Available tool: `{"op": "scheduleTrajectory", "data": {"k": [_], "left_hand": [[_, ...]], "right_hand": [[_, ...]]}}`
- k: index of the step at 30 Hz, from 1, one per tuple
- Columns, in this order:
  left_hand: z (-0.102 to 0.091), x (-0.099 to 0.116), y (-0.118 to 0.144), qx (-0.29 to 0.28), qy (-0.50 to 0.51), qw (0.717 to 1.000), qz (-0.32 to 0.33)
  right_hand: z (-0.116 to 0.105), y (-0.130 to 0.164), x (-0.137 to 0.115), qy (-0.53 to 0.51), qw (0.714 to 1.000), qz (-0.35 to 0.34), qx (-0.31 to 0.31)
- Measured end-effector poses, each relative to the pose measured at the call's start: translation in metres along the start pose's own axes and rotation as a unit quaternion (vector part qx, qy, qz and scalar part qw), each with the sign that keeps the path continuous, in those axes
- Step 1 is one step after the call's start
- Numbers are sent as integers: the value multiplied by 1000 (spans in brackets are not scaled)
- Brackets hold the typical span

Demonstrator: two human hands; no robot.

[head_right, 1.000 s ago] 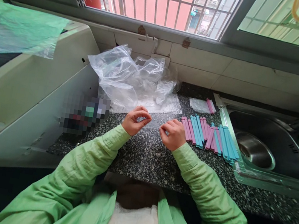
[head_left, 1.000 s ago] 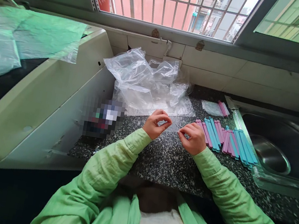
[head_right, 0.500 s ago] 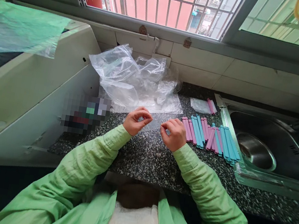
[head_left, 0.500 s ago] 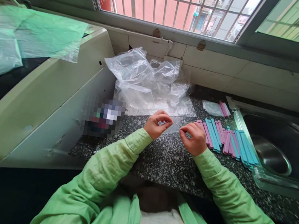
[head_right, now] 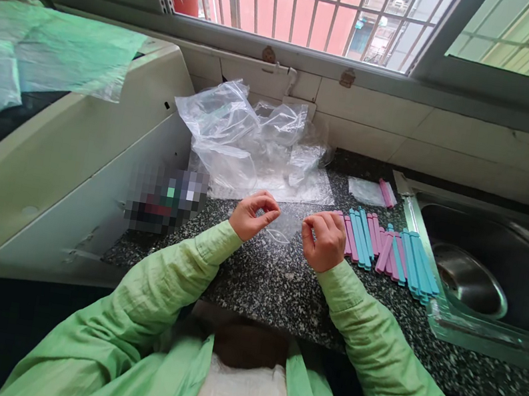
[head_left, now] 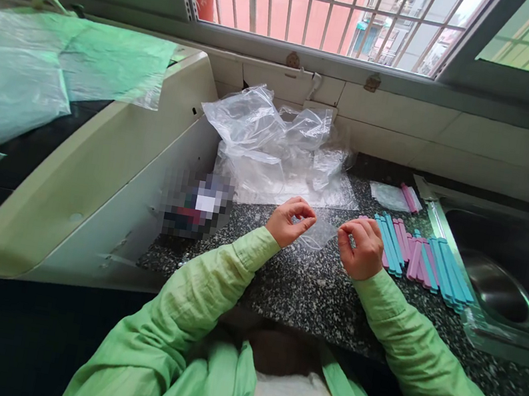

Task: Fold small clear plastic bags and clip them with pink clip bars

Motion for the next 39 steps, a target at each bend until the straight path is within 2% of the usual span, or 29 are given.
{"op": "scheduleTrajectory", "data": {"k": [5, 10, 15, 23, 30, 39], "left_hand": [[3, 0, 1, -31, -42, 999, 17], [2, 6, 3, -23, -82, 994, 67], [3, 8, 3, -20, -81, 992, 94], [4, 3, 3, -40, -96, 992, 74], [9, 6, 4, -62, -103, 989, 89], [18, 2, 7, -116, -114, 984, 70]], "right_hand": [[-1, 1, 3, -3, 1000, 8, 9], [1, 0, 0, -7, 1000, -11, -2], [3, -1, -6, -19, 999, -30, -20], [1, 1, 5, -24, 1000, 2, -8], [6, 1, 1, -28, 999, 7, -41], [3, 0, 0, -29, 999, 1, -28]]}}
Point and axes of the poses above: each hand's wrist, its own y-axis away from the middle knuckle, its own z-axis out of the palm, x = y × z, the point moved 7 cm from there along -y, towards the middle knuckle, and after that the axes turned 4 degrees about x, right-handed, at the moved point
